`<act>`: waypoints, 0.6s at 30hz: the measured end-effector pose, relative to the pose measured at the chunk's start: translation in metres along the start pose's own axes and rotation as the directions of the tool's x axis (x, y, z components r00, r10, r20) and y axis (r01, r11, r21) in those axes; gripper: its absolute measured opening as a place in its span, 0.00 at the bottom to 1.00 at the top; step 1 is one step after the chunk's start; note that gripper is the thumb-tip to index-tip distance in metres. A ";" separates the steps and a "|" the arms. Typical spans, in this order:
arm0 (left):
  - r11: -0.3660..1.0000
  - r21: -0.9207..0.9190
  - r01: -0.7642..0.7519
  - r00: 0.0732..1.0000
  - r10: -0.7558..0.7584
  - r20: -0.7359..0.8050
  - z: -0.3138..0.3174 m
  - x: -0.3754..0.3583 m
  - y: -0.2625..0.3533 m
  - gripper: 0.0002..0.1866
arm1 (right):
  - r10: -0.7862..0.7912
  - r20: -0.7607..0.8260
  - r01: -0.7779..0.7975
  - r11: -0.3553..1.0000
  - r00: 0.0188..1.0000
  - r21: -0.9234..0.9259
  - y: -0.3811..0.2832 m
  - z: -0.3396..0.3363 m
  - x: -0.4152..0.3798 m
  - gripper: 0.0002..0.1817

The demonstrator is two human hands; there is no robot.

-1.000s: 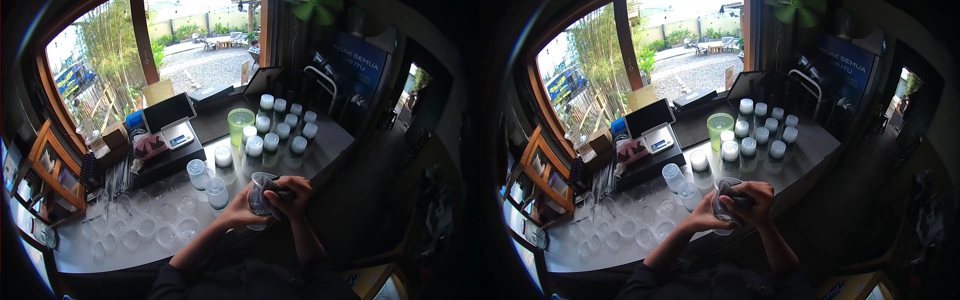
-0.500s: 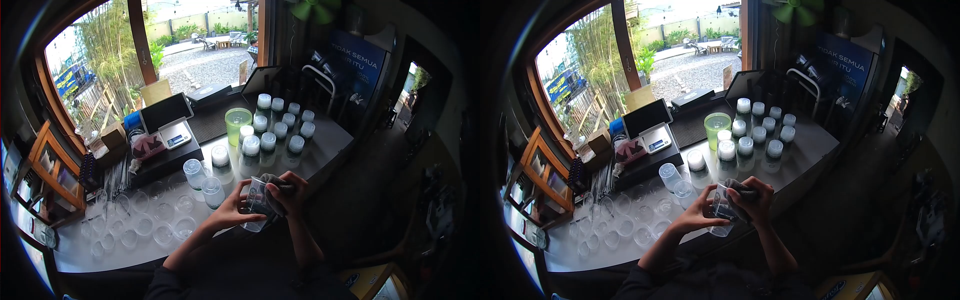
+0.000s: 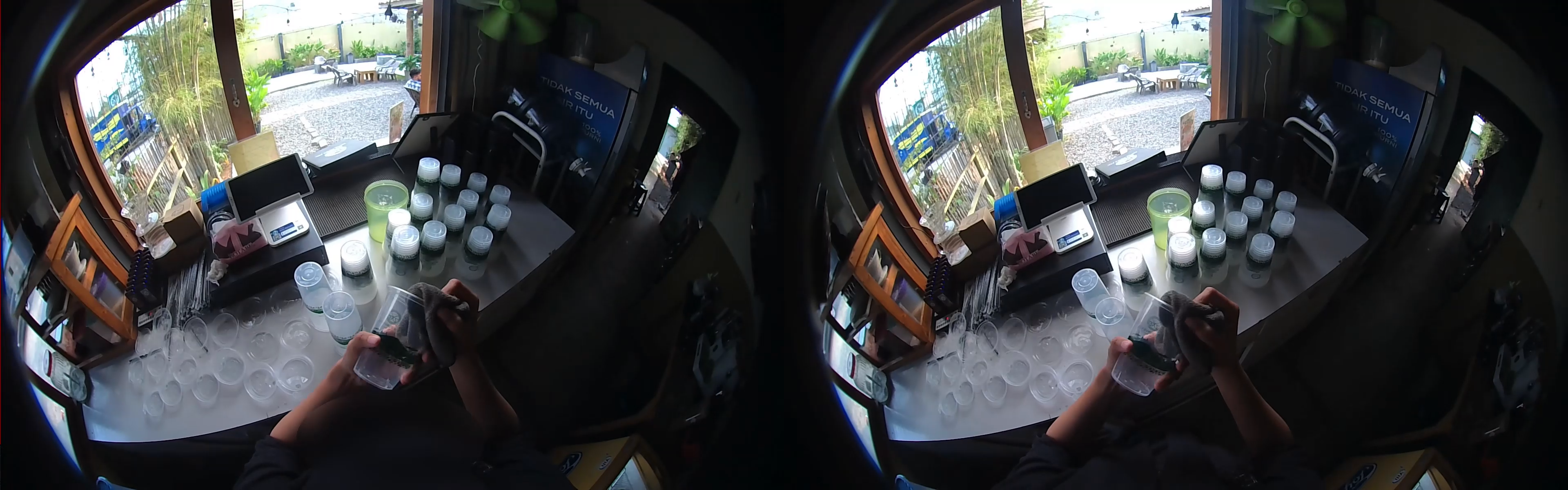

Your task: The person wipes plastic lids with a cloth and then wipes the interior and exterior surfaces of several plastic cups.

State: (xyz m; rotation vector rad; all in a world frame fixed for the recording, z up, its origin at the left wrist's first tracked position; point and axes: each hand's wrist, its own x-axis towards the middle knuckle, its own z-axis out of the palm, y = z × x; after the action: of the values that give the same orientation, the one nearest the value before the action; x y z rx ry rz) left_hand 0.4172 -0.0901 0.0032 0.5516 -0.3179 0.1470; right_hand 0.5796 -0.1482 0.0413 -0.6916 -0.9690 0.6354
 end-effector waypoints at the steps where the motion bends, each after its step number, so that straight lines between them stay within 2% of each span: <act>1: 0.970 0.217 0.108 0.972 -0.057 -0.228 0.003 -0.006 0.008 0.41 | 0.006 -0.009 -0.005 0.999 1.000 0.051 0.003 -0.003 0.000 0.09; 2: 0.883 0.394 0.255 0.892 -0.057 -0.449 0.009 -0.007 0.016 0.41 | 0.023 -0.035 -0.024 1.000 0.999 -0.018 0.002 -0.004 -0.001 0.10; 3: 0.660 0.668 0.344 0.839 0.103 -0.534 0.035 0.004 0.021 0.43 | 0.037 -0.061 -0.042 0.995 0.997 -0.088 -0.003 -0.004 0.000 0.11; 4: 0.615 0.744 0.261 0.857 0.206 -0.472 0.038 0.011 0.021 0.44 | 0.051 -0.088 -0.065 0.985 0.995 -0.157 -0.006 -0.005 0.000 0.11; 5: 0.562 0.808 0.177 0.863 0.306 -0.401 0.040 0.015 0.019 0.44 | 0.097 -0.051 -0.102 0.986 0.994 -0.128 -0.006 -0.006 -0.002 0.13; 6: 0.497 0.863 0.095 0.858 0.399 -0.324 0.041 0.019 0.015 0.45 | 0.008 -0.071 -0.021 0.982 0.997 -0.189 -0.004 -0.001 -0.002 0.14; 7: 0.441 0.897 -0.002 0.797 0.542 -0.265 0.042 0.024 0.009 0.38 | -0.083 -0.087 0.058 0.966 0.993 -0.251 -0.002 0.009 -0.003 0.16; 9: 0.595 0.795 -0.119 0.726 0.599 -0.339 0.040 0.025 0.001 0.32 | -0.150 -0.109 0.109 0.943 0.983 -0.313 0.001 0.016 -0.001 0.18; 10: 0.656 0.731 -0.186 0.692 0.616 -0.376 0.041 0.026 0.000 0.30 | -0.125 -0.120 0.082 0.946 0.985 -0.314 0.005 0.014 0.002 0.19; 11: 0.656 0.726 -0.205 0.687 0.625 -0.371 0.045 0.026 0.005 0.23 | -0.099 -0.133 0.052 0.948 0.986 -0.314 0.009 0.012 0.003 0.19; 14: 0.690 0.672 -0.270 0.642 0.649 -0.409 0.033 0.027 0.004 0.21 | -0.119 -0.285 0.091 0.990 0.951 -0.109 0.032 0.017 0.003 0.18; 15: 0.755 0.598 -0.270 0.553 0.630 -0.545 0.041 0.034 0.001 0.22 | -0.033 -0.295 0.050 0.997 0.955 0.053 0.036 0.017 0.004 0.17; 17: 0.868 0.354 -0.350 0.628 0.497 -0.599 0.027 0.034 0.005 0.25 | 0.139 -0.276 -0.029 0.929 0.951 0.368 0.042 0.017 0.005 0.16; 18: 0.900 0.219 -0.376 0.670 0.427 -0.608 0.018 0.035 0.007 0.27 | 0.092 -0.340 0.009 0.959 0.936 0.283 0.036 0.023 0.004 0.15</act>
State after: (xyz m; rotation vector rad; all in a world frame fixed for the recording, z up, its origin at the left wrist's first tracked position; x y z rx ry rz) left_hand 0.4442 -0.0921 0.0330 0.4643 0.2580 0.7735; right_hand 0.5546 -0.1174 0.0246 -0.5479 -0.5201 0.6453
